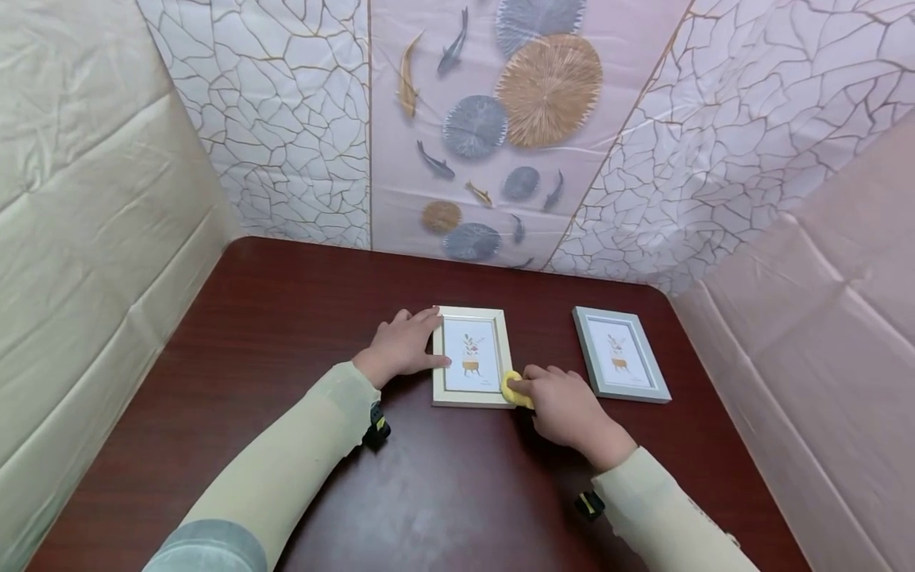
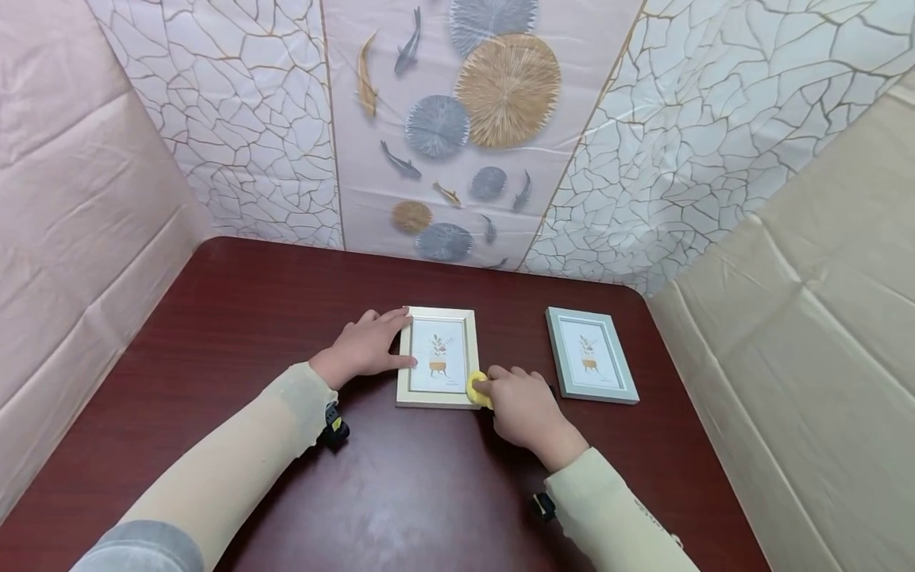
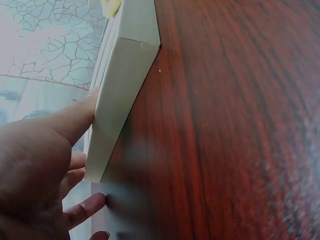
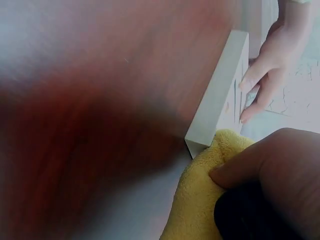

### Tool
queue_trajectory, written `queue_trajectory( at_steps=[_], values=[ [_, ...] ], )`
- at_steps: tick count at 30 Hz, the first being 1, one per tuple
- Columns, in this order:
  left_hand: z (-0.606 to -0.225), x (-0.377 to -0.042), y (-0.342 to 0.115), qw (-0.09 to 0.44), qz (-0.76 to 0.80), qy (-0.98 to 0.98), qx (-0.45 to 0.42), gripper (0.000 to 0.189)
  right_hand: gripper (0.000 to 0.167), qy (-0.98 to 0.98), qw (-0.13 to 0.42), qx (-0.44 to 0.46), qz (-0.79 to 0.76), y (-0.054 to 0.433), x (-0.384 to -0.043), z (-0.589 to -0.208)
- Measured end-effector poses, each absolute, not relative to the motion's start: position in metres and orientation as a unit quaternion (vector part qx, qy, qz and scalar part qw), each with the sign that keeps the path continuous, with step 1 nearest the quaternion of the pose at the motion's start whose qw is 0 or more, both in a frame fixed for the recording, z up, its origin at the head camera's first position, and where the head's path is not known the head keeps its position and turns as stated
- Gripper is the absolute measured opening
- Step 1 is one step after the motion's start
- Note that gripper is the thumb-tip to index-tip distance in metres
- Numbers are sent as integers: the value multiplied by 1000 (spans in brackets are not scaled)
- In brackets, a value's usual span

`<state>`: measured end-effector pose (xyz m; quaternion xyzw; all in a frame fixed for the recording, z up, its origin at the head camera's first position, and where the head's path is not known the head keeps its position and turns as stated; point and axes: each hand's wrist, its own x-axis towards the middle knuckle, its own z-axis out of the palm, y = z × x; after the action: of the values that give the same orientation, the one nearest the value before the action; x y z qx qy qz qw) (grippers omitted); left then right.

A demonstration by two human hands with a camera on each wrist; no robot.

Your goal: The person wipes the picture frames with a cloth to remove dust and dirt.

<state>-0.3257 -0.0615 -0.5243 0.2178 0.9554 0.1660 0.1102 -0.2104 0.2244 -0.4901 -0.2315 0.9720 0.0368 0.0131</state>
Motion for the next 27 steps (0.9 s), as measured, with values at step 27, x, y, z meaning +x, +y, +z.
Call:
queue_trajectory(
  at_steps=[27],
  values=[
    [-532, -329, -65, 104, 174, 951, 232, 92, 38, 962, -57, -251, 87, 205, -193, -495]
  ],
)
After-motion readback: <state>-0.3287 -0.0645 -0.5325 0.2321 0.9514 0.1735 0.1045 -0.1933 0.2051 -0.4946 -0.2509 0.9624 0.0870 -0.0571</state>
